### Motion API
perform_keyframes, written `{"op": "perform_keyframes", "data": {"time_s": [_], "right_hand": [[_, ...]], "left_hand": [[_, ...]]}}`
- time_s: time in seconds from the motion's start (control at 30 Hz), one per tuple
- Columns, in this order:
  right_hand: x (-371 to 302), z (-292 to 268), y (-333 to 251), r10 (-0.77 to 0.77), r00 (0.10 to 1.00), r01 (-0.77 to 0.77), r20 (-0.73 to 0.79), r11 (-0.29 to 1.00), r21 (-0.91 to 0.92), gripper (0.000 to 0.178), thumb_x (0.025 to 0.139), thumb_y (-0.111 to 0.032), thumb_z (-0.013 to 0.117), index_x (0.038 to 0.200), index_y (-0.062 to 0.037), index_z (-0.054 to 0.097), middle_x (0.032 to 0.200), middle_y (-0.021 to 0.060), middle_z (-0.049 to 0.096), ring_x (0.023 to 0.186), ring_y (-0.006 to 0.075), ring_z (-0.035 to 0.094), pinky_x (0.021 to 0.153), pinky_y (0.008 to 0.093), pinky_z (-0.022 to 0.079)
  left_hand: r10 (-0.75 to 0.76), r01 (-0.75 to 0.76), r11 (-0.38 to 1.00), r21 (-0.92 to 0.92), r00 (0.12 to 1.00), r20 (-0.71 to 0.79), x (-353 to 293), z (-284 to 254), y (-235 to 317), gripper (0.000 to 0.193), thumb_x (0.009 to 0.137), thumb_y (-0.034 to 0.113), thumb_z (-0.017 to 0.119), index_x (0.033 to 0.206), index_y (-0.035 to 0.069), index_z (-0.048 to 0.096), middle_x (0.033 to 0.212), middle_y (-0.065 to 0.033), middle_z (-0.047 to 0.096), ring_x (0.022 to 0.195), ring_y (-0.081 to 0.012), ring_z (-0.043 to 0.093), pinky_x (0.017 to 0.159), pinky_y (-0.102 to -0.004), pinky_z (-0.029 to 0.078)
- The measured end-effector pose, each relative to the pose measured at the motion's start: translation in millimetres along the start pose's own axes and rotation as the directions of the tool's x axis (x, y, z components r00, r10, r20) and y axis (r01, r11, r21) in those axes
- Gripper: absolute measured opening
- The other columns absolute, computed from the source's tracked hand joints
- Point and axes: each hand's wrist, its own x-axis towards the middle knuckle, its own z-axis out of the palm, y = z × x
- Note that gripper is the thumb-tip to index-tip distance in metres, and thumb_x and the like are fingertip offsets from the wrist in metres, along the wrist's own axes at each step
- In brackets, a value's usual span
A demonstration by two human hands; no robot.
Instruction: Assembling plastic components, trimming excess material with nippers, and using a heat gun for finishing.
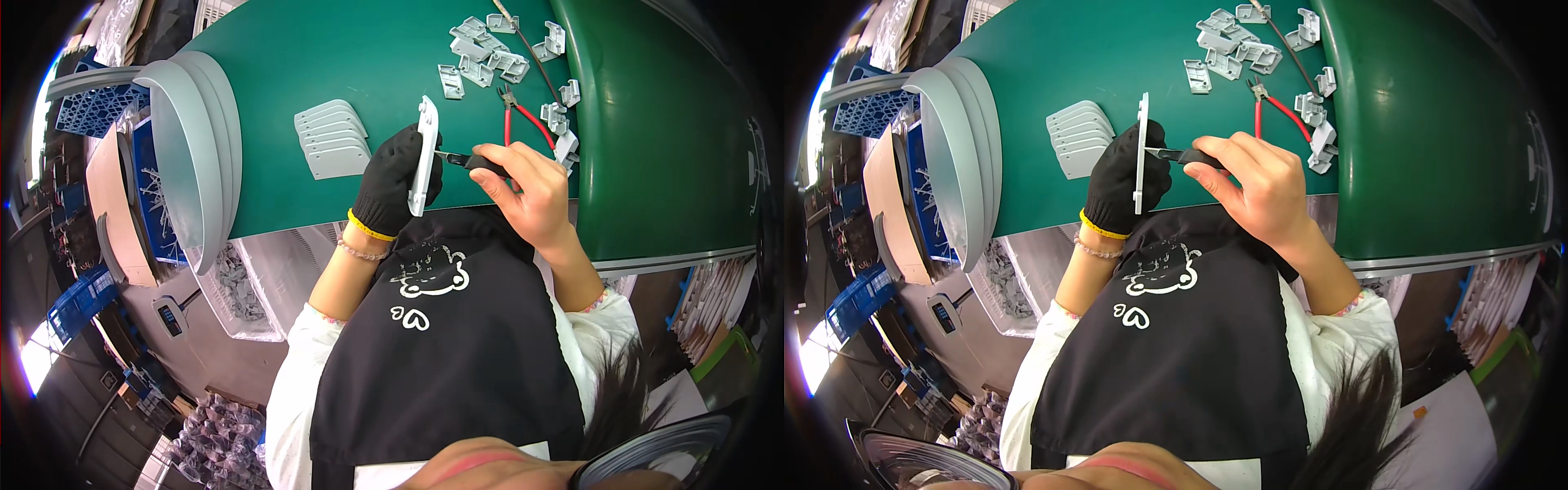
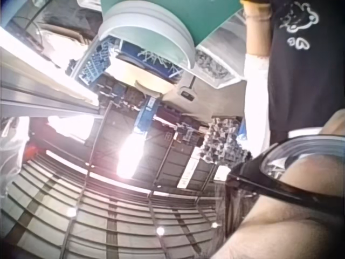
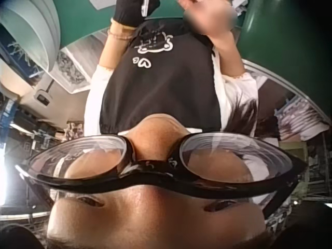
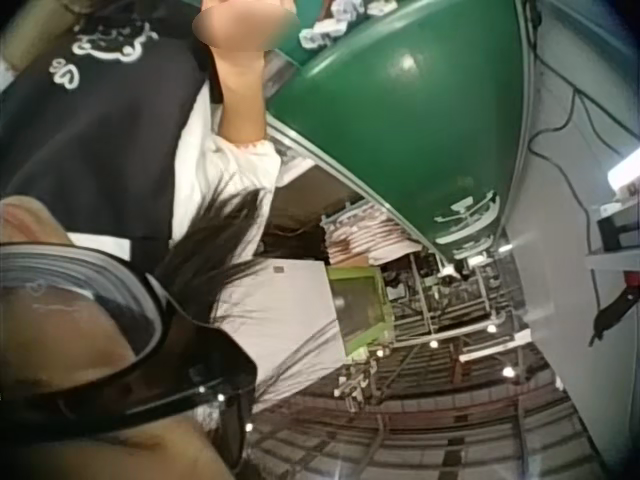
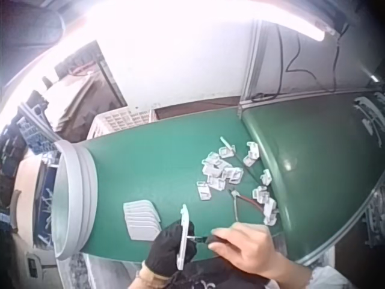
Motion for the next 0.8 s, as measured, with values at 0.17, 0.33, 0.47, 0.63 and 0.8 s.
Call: {"op": "perform_keyframes", "data": {"time_s": [0.17,0.33,0.47,0.63,0.8], "right_hand": [[-1,-2,-3,-0.009,1.0,0.009,0.004,0.999,-0.037,0.022,0.081,-0.017,0.076,0.095,-0.0019,0.068,0.07,0.0052,0.062,0.048,0.0138,0.048,0.043,0.0275,0.035],[-3,-3,-2,-0.005,1.0,0.005,0.006,0.999,-0.042,0.022,0.08,-0.015,0.077,0.095,-0.0018,0.069,0.07,0.0062,0.063,0.051,0.0149,0.055,0.044,0.0265,0.038],[-3,-4,-4,0.015,1.0,-0.014,0.022,0.999,-0.038,0.022,0.078,-0.013,0.078,0.094,-0.0015,0.07,0.07,0.0068,0.064,0.054,0.0154,0.059,0.045,0.0262,0.041],[-1,-7,-1,-0.003,1.0,0.004,0.022,0.999,-0.045,0.02,0.078,-0.012,0.078,0.094,-0.0016,0.07,0.07,0.0069,0.064,0.054,0.0153,0.06,0.046,0.0262,0.043],[7,-13,32,0.25,0.95,-0.282,-0.189,0.945,-0.168,0.019,0.086,-0.01,0.071,0.099,0.0034,0.068,0.078,0.0107,0.068,0.065,0.0108,0.062,0.06,0.0233,0.049]], "left_hand": [[-0.005,0.005,1.0,-0.003,1.0,-0.01,-2,2,-4,0.024,0.1,0.027,0.05,0.105,0.005,0.054,0.071,0.0012,0.049,0.052,-0.0071,0.042,0.046,-0.0227,0.033],[-0.016,0.017,1.0,-0.027,0.999,0.034,-2,1,-3,0.023,0.101,0.028,0.05,0.101,0.006,0.053,0.071,0.0017,0.047,0.052,-0.0069,0.04,0.046,-0.0229,0.033],[-0.002,0.002,1.0,0.008,1.0,0.027,-3,2,-2,0.022,0.101,0.029,0.05,0.095,0.007,0.051,0.07,0.0024,0.044,0.051,-0.0069,0.038,0.046,-0.0229,0.032],[-0.011,0.019,0.997,-0.068,0.992,0.122,-1,-12,-10,0.03,0.101,0.034,0.051,0.106,0.004,0.055,0.068,-0.002,0.054,0.054,-0.0111,0.05,0.05,-0.0255,0.042],[0.141,-0.245,0.785,0.569,0.965,0.221,-31,4,-15,0.018,0.097,0.015,0.052,0.104,0.0,0.058,0.091,-0.0029,0.058,0.086,-0.019,0.059,0.073,-0.0348,0.048]]}}
